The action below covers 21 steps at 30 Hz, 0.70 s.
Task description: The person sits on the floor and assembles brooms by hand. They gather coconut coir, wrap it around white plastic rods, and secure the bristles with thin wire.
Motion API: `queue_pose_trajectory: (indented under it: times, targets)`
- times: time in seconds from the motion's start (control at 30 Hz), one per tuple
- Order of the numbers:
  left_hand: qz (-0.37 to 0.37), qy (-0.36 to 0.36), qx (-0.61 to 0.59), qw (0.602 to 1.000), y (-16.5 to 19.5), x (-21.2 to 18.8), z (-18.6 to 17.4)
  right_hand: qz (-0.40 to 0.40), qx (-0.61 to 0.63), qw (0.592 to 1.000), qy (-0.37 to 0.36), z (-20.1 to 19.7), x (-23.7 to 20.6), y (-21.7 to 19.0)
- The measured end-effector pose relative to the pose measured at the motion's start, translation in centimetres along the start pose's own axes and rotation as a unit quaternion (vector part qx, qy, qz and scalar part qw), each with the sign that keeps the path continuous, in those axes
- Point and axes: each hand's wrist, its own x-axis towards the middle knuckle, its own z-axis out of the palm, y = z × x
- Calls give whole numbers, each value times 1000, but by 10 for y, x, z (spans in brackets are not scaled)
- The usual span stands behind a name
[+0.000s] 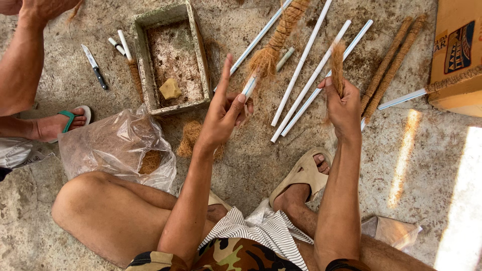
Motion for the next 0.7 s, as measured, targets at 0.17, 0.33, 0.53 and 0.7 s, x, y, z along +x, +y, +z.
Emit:
queue_pose_trajectory:
  times: [0.17,0.33,0.53,0.7]
  targets:
    - [-6,42,108,993,-1,4,2,-153,-141,974,88,-5,-3,-29]
    - [-50,20,193,980,-9,6,13,-218,-54,973,48,12,-11,-60]
    - [4,-7,315,949,-24,6,28,-166,-46,983,-64,70,-27,-75]
    - [27,-19,373,927,-34,5,34,5,-11,998,-65,84,-29,-78]
